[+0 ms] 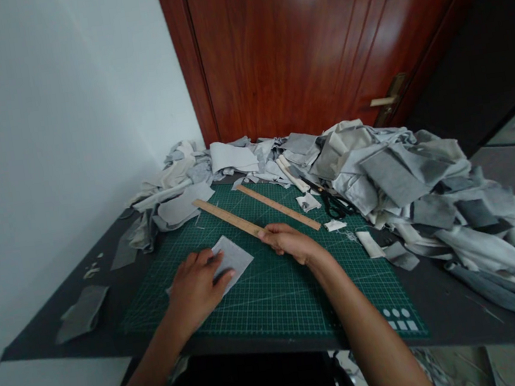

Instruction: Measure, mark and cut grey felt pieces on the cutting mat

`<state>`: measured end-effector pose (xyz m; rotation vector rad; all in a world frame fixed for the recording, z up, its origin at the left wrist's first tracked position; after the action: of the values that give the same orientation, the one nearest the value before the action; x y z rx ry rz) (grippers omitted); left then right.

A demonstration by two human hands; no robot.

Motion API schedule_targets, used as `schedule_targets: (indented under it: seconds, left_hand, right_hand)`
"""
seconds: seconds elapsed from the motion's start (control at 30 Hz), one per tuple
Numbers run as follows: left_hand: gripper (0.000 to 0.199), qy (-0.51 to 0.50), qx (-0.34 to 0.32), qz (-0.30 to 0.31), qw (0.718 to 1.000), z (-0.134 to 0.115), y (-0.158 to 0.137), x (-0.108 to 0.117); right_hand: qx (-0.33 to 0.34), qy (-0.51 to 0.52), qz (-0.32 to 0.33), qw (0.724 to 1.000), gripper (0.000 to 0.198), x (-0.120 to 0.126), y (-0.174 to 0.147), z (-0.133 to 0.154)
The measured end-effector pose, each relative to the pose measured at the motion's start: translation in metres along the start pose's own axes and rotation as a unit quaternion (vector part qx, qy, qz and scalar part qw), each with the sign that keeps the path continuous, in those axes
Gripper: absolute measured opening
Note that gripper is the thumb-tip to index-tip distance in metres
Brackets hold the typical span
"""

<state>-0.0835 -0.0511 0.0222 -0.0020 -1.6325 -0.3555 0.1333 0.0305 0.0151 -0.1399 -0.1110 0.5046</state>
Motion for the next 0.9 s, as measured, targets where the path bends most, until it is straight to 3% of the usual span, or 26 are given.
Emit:
schedule_targets:
  seconds: [0.13, 0.2, 0.33, 0.47, 0.6, 0.67, 0.73, 0.83, 0.9]
  left_hand:
    - [0.034, 0.013, 0.015, 0.002, 1.0, 0.0, 0.0, 0.0]
    - [0.032, 0.003, -0.011, -0.001, 1.0, 0.004, 0.001, -0.002]
    - [0.034, -0.011, -0.058, -0.011, 0.998, 0.013, 0.003, -0.007]
    - [0.037, -0.048, -0.094, -0.013, 0.994, 0.022, 0.008, -0.018]
    - [0.045, -0.123, -0.177, -0.014, 0.976, 0.025, 0.009, -0.025]
    - [0.042, -0.123, -0.188, -0.025, 0.974, 0.022, 0.007, -0.021]
    - [0.032, -0.091, -0.142, -0.052, 0.984, 0.017, 0.006, -0.013]
    - [0.025, -0.045, -0.06, -0.061, 0.995, 0.007, 0.004, -0.004]
    - [0.02, -0.043, -0.055, -0.037, 0.997, 0.004, 0.004, -0.006]
  right_hand:
    - [-0.021, -0.095, 0.087, 0.991, 0.048, -0.01, -0.009, 0.002]
    - [-0.007, -0.115, 0.126, 0.985, 0.051, -0.018, -0.012, 0.001]
    - [0.007, -0.11, 0.12, 0.987, 0.051, -0.033, -0.012, -0.004]
    - [-0.02, -0.089, 0.175, 0.98, 0.049, -0.054, -0.017, -0.013]
    - [-0.055, -0.12, 0.23, 0.964, 0.047, -0.066, -0.025, -0.02]
    - [-0.073, -0.181, 0.216, 0.957, 0.048, -0.064, -0.027, -0.022]
    - [-0.067, -0.263, 0.166, 0.948, 0.048, -0.057, -0.026, -0.019]
    - [0.001, -0.366, 0.051, 0.929, 0.042, -0.044, -0.021, -0.007]
    - [0.044, -0.389, 0.004, 0.92, 0.03, -0.041, -0.018, 0.0]
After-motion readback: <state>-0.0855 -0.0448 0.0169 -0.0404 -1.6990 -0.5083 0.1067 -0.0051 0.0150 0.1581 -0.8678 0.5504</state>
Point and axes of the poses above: each hand's wrist, its own y-axis towards the middle knuckle, its own x-axis out of the back of the hand, z = x × y, the point moved 4 cm from there along y, towards the middle knuckle, and after that the axes turned 1 degree about x, right-handed, at the moved point
